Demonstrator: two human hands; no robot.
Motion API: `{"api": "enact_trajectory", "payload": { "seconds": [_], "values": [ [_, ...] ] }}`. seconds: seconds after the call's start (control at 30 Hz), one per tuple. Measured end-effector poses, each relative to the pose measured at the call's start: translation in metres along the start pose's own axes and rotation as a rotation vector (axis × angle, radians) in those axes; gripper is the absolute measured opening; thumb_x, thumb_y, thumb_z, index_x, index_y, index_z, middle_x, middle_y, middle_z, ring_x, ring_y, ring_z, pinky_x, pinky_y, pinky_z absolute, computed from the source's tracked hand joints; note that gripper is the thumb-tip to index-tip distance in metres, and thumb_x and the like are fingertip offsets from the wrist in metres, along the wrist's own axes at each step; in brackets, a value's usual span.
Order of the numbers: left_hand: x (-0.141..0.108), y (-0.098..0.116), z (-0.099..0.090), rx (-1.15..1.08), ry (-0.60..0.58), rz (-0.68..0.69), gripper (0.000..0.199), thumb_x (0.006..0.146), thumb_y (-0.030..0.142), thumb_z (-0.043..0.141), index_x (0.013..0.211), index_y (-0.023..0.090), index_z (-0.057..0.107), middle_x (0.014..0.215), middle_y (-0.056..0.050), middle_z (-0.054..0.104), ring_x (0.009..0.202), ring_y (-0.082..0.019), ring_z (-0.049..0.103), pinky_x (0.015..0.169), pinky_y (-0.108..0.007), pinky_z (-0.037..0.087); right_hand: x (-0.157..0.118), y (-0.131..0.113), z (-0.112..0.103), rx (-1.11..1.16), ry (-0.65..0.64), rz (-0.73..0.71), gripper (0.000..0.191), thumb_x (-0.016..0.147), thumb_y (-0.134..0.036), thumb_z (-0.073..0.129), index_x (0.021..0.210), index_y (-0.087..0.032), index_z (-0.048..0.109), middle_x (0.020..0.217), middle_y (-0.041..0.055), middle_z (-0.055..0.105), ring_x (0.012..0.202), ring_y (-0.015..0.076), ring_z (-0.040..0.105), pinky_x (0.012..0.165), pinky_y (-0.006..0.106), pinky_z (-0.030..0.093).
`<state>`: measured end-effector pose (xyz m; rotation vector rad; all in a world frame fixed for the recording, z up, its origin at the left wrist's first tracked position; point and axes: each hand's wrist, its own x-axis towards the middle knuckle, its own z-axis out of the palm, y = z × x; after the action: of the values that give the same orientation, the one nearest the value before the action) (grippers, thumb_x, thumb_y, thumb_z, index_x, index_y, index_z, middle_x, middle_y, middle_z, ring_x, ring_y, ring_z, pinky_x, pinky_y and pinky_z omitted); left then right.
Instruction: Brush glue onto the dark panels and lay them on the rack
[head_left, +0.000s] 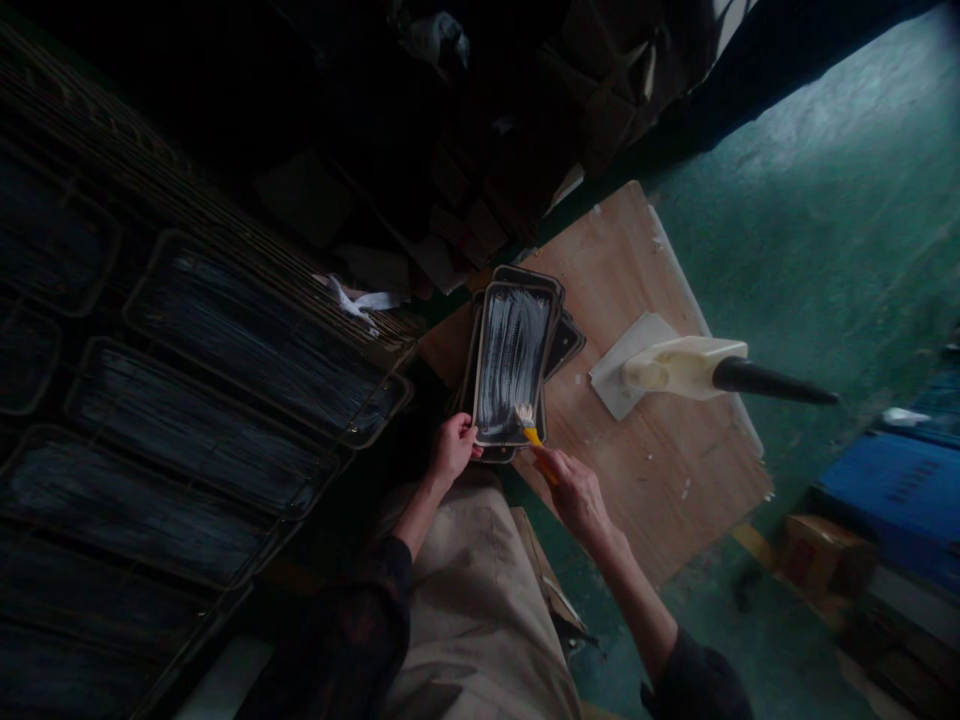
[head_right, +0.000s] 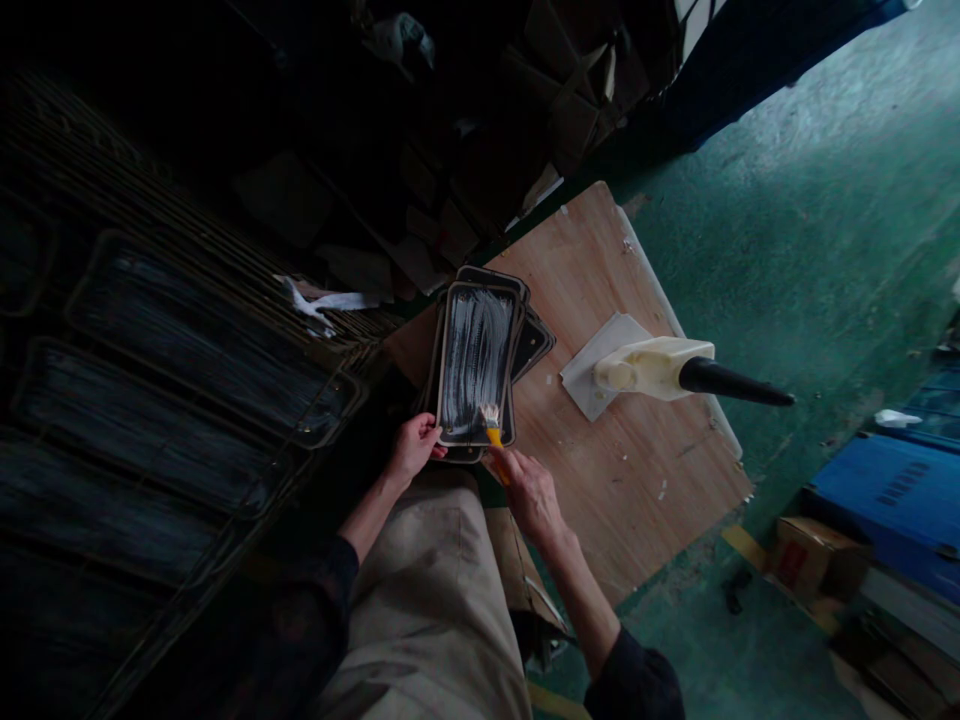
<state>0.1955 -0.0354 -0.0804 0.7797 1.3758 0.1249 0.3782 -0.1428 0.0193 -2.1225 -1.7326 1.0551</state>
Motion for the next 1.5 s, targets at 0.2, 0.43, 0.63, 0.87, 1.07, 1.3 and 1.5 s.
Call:
{"api": "enact_trajectory", "payload": {
  "seconds": [0.2,0.43,0.63,0.87,1.07,1.3,1.5],
  "values": [
    [-0.002,0.004,-0.002,0.001,-0.015,-0.007,0.008,0.080,0.021,0.060,0.079,0.015,0.055,0.063,0.002,0.061,0.044,-0.011,0.063,0.040,-0.017,0.048,-0.013,-0.029,0.004,0.293,0.016,0.065,0.026,0.099,-0.020,0.043,0.122,-0.023,0.055,0.105,0.0063,0.068,0.089,0.0179,0.067,0.075,0.026,0.052],
    [-0.004,0.010,-0.003,0.034,-0.018,0.020,0.007,0.081,0.022,0.058,0.078,0.015,0.057,0.062,0.001,0.062,0.047,-0.011,0.064,0.040,-0.015,0.047,0.067,-0.009,-0.017,0.145,0.214,-0.045,0.027,0.100,-0.027,0.045,0.122,-0.021,0.059,0.099,0.0078,0.068,0.087,0.0189,0.065,0.076,0.028,0.050],
    [-0.004,0.007,-0.004,-0.016,-0.037,0.026,0.009,0.080,0.024,0.061,0.080,0.015,0.059,0.066,0.000,0.063,0.045,-0.010,0.062,0.043,-0.017,0.049,0.041,-0.018,0.008,0.090,0.086,-0.055,0.027,0.100,-0.025,0.044,0.121,-0.019,0.059,0.091,0.0079,0.067,0.079,0.0191,0.063,0.070,0.028,0.049],
    [-0.005,0.005,-0.006,-0.074,-0.068,0.041,0.006,0.078,0.022,0.060,0.080,0.016,0.058,0.071,0.000,0.064,0.053,-0.012,0.064,0.048,-0.022,0.054,-0.007,-0.039,0.018,0.377,-0.019,0.057,0.025,0.100,-0.027,0.042,0.119,-0.023,0.058,0.097,0.0074,0.069,0.085,0.0199,0.067,0.074,0.028,0.052],
    [-0.003,0.006,-0.003,-0.004,-0.053,0.026,0.006,0.078,0.021,0.057,0.080,0.016,0.055,0.063,0.002,0.060,0.044,-0.011,0.061,0.041,-0.019,0.048,0.037,-0.006,-0.014,0.410,0.137,0.104,0.023,0.099,-0.028,0.045,0.116,-0.022,0.058,0.087,0.0035,0.070,0.079,0.0182,0.069,0.072,0.027,0.054],
    [-0.003,0.008,-0.001,0.109,-0.054,0.045,0.006,0.079,0.019,0.050,0.083,0.017,0.054,0.061,0.004,0.057,0.045,-0.012,0.062,0.040,-0.018,0.047,0.124,0.003,-0.057,0.127,0.335,-0.108,0.026,0.100,-0.027,0.044,0.121,-0.021,0.059,0.103,0.0079,0.069,0.090,0.0187,0.068,0.077,0.027,0.052],
    [-0.001,0.005,-0.001,0.121,-0.052,0.022,0.009,0.079,0.019,0.049,0.087,0.018,0.053,0.061,0.005,0.056,0.045,-0.011,0.062,0.041,-0.017,0.046,0.133,-0.012,-0.043,0.080,0.180,-0.129,0.023,0.099,-0.025,0.045,0.116,-0.019,0.060,0.099,0.0087,0.069,0.084,0.0188,0.068,0.070,0.026,0.051]
  ]
}}
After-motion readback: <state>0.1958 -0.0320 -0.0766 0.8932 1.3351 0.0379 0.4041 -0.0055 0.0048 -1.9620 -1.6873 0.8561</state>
